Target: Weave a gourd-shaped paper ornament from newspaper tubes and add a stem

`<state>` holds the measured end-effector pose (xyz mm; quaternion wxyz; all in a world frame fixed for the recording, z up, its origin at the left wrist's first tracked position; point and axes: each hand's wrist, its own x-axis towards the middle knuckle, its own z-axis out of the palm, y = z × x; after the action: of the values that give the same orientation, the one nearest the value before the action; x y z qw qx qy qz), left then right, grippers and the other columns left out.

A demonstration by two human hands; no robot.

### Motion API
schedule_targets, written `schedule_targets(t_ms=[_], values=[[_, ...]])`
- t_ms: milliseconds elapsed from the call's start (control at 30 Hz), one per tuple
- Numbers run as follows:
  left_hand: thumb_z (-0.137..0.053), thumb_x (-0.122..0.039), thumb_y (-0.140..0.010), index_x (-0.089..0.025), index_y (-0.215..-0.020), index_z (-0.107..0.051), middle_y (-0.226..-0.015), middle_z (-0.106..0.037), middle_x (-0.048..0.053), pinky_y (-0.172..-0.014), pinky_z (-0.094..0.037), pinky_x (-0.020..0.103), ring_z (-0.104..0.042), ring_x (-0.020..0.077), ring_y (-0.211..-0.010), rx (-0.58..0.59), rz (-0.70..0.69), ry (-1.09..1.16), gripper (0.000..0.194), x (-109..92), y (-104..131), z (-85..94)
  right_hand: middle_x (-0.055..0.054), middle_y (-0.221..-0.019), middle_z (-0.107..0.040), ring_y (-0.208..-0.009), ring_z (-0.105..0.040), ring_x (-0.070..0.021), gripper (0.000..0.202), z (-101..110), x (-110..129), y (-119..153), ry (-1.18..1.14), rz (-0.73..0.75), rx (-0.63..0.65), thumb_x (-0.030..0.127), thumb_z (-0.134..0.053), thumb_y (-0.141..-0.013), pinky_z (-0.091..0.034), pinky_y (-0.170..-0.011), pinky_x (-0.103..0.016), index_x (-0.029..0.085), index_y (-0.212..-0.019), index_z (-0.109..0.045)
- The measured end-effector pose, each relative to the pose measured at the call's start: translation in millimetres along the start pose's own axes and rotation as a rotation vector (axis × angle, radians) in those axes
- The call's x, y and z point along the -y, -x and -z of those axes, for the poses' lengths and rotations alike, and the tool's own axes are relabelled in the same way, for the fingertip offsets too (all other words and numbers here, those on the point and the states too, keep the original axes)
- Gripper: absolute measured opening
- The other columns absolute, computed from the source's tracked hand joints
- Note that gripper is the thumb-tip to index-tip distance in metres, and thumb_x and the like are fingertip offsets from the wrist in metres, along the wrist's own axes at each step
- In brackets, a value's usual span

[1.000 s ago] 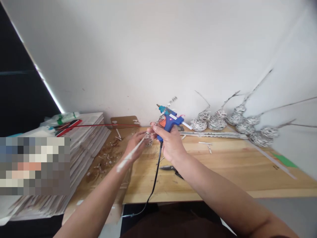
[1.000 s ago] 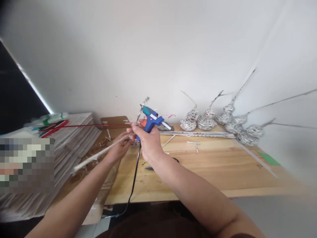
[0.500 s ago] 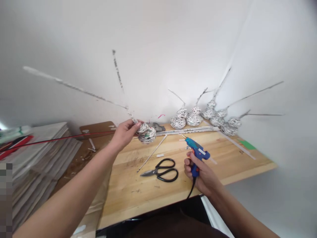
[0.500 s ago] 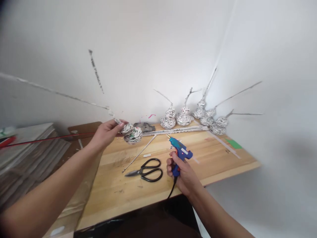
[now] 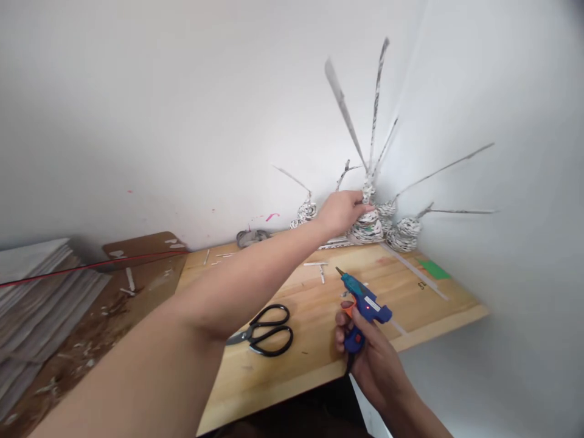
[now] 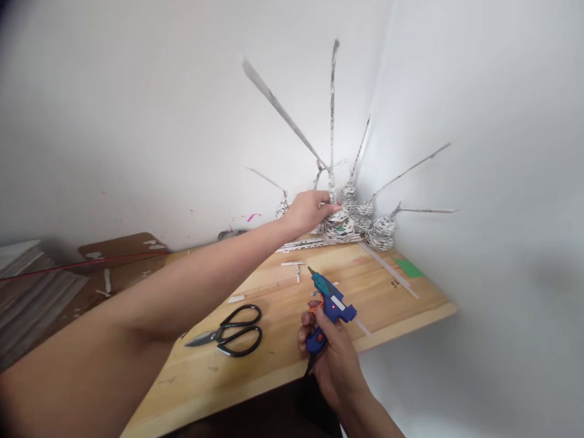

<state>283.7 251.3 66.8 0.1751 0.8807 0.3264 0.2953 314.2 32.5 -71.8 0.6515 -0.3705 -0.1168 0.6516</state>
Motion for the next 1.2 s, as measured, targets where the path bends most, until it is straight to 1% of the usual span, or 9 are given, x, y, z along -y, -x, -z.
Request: schedule_targets(t_ms=[100, 167, 300, 467, 667, 767, 1000, 1133, 1200], values=[[-0.059, -0.035, -0.094, -0.016, -0.088, -0.072, -0.089, -0.075, 0.009, -0.076, -0.045, 0.03, -0.066, 0.0234, -0.087, 0.035, 0.067, -0.091, 0.024, 0, -30, -31.7, 0.002, -0.078, -0.061, -0.061, -0.055, -0.0105, 0.033, 9, -1, -1, 0.009, 0.007, 0.033, 0.045, -0.077, -0.083, -0.043, -0.054, -0.022, 0.024, -0.105, -0.063], [-0.059, -0.033, -0.094, -0.014, -0.089, -0.072, -0.093, -0.075, 0.012, -0.078, -0.045, 0.031, -0.067, 0.025, -0.091, 0.035, 0.102, -0.114, 0.024, 1, -45, -45.5, 0.001, -0.079, -0.061, -0.061, -0.055, -0.011, 0.032, 13, -1, -2, 0.017, 0.012, 0.054, 0.045, -0.075, -0.085, -0.043, -0.054, -0.023, 0.024, -0.106, -0.062], [-0.056, -0.032, -0.097, -0.01, -0.101, -0.072, -0.105, -0.075, 0.018, -0.086, -0.047, 0.032, -0.068, 0.0266, -0.102, 0.027, 0.17, -0.163, 0.028, 4, -57, -52.6, 0.001, -0.081, -0.06, -0.061, -0.054, -0.0111, 0.029, 14, 0, -2, 0.011, -0.003, 0.083, 0.044, -0.071, -0.088, -0.042, -0.054, -0.024, 0.024, -0.107, -0.061], [-0.055, -0.026, -0.096, -0.009, -0.122, -0.066, -0.12, -0.072, 0.018, -0.097, -0.047, 0.032, -0.066, 0.0268, -0.115, 0.012, 0.202, -0.206, 0.033, 9, -50, -37.4, 0.0, -0.082, -0.061, -0.062, -0.054, -0.0115, 0.028, 16, -1, -3, -0.01, -0.01, 0.085, 0.042, -0.071, -0.088, -0.042, -0.055, -0.024, 0.025, -0.108, -0.06], [-0.053, -0.016, -0.095, -0.016, -0.135, -0.061, -0.128, -0.071, 0.011, -0.105, -0.045, 0.03, -0.063, 0.0239, -0.123, 0.007, 0.19, -0.19, 0.041, 20, -33, -26.6, 0.001, -0.08, -0.061, -0.062, -0.054, -0.0116, 0.028, 13, -1, -4, -0.005, 0.001, 0.067, 0.042, -0.073, -0.086, -0.042, -0.055, -0.024, 0.024, -0.105, -0.062], [-0.055, -0.018, -0.094, -0.019, -0.135, -0.062, -0.13, -0.071, 0.008, -0.106, -0.045, 0.028, -0.063, 0.0227, -0.124, 0.021, 0.175, -0.163, 0.042, 23, -24, -29.2, 0.001, -0.08, -0.061, -0.063, -0.055, -0.012, 0.028, 10, -2, -5, 0.0, 0.013, 0.057, 0.043, -0.074, -0.085, -0.043, -0.055, -0.024, 0.025, -0.104, -0.062], [-0.066, -0.02, -0.088, -0.015, -0.128, -0.068, -0.124, -0.073, 0.012, -0.102, -0.049, 0.029, -0.067, 0.0239, -0.115, 0.024, 0.187, -0.123, 0.04, 21, -7, -48.0, 0.001, -0.08, -0.061, -0.063, -0.054, -0.0119, 0.03, 9, -4, -5, 0.013, 0.032, 0.039, 0.043, -0.075, -0.084, -0.043, -0.055, -0.024, 0.025, -0.104, -0.062], [-0.061, -0.017, -0.09, -0.015, -0.126, -0.069, -0.128, -0.068, 0.014, -0.102, -0.048, 0.029, -0.068, 0.0216, -0.109, 0.004, 0.164, -0.108, 0.037, 25, -9, -56.7, 0.001, -0.08, -0.061, -0.063, -0.053, -0.0116, 0.032, 10, -3, -5, 0.007, 0.022, 0.042, 0.044, -0.077, -0.083, -0.043, -0.055, -0.023, 0.026, -0.105, -0.062], [-0.058, -0.013, -0.09, -0.015, -0.127, -0.069, -0.13, -0.067, 0.014, -0.104, -0.047, 0.029, -0.066, 0.0223, -0.114, 0.01, 0.143, -0.1, 0.038, 29, -13, -58.3, 0.001, -0.079, -0.061, -0.063, -0.053, -0.0115, 0.032, 11, -3, -5, 0.006, 0.011, 0.051, 0.044, -0.077, -0.083, -0.042, -0.054, -0.023, 0.026, -0.105, -0.063]])
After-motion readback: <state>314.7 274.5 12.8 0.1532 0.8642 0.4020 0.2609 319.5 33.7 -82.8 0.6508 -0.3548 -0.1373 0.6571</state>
